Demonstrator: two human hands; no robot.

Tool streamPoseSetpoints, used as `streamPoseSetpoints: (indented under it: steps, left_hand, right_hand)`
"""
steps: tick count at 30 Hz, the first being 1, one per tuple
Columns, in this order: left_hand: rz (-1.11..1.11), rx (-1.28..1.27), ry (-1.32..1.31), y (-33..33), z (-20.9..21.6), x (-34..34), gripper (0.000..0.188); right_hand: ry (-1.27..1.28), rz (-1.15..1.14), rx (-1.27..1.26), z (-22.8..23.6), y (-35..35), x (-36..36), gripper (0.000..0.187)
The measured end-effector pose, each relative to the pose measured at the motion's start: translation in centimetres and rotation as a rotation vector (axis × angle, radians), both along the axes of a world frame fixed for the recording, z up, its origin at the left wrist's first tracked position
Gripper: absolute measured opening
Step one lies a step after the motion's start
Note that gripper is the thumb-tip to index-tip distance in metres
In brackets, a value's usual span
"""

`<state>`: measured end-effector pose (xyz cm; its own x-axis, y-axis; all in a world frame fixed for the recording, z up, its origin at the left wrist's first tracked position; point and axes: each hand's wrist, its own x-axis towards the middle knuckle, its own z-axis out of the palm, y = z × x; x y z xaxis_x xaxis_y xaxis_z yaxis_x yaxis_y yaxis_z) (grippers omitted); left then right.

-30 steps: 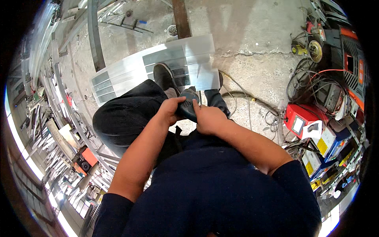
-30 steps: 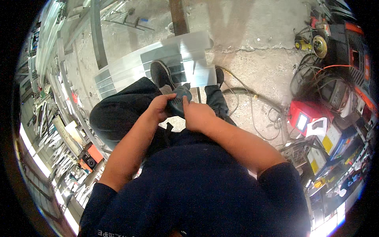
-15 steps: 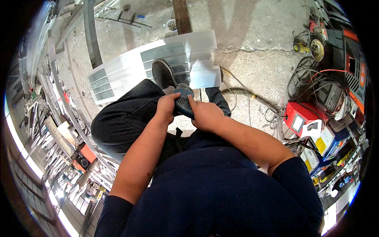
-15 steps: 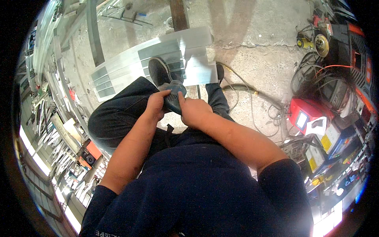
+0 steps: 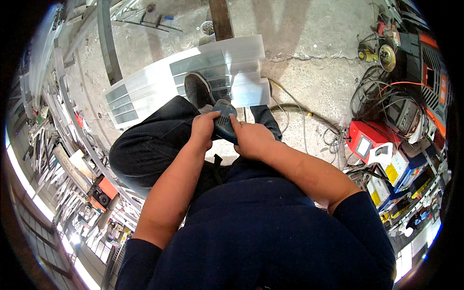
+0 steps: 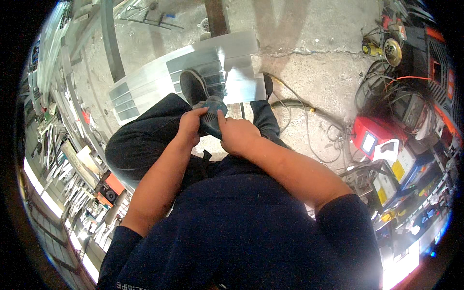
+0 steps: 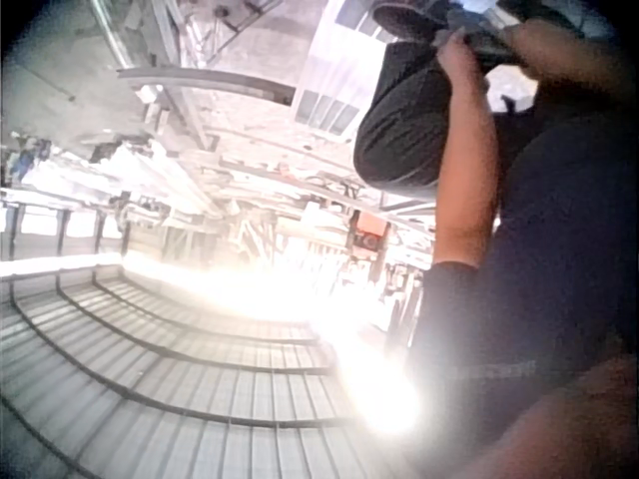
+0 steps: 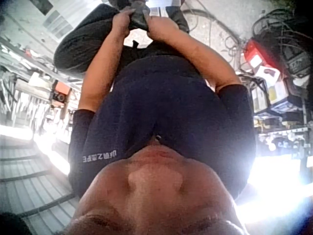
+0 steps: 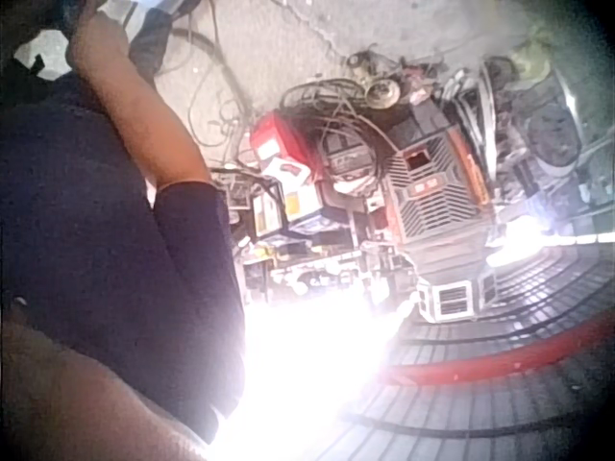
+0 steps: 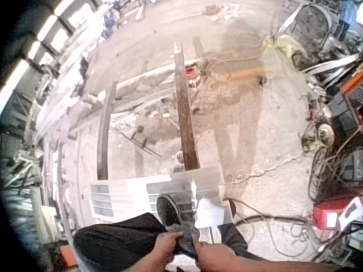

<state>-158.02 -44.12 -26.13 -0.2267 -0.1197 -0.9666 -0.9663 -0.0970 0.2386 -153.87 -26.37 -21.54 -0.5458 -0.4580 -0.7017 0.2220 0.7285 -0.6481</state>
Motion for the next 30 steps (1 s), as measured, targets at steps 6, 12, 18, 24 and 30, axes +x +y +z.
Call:
streamPoseSetpoints:
  steps: [6,12,18,24,30]
  left_hand:
    - [-0.028,-0.027,0.061,-0.2,-0.8,0.3,0.027]
    - [-0.009,-0.235,0.058,-0.1,-2.0,-0.3,0.033]
    - [-0.259,-0.410,0.065,-0.6,-2.2,-0.9,0.040]
    - [-0.351,-0.484,-0.001,0.6,-0.6,-1.7,0.048]
    - [-0.635,-0.558,-0.006,0.1,-2.1,-1.6,0.058]
  right_hand:
    - [0.032,-0.030,0.052,0.2,-0.9,0.0,0.072]
    - [0.063,0.018,0.106,1.0,-2.2,-1.9,0.063]
    - [0.091,-0.018,0.131,0.1,-3.2,-1.8,0.063]
    - [0.041,-0.030,0.140,0.3,-3.7,-1.9,0.062]
    - [-0.049,-0.028,0.154,0.7,-3.4,-2.7,0.063]
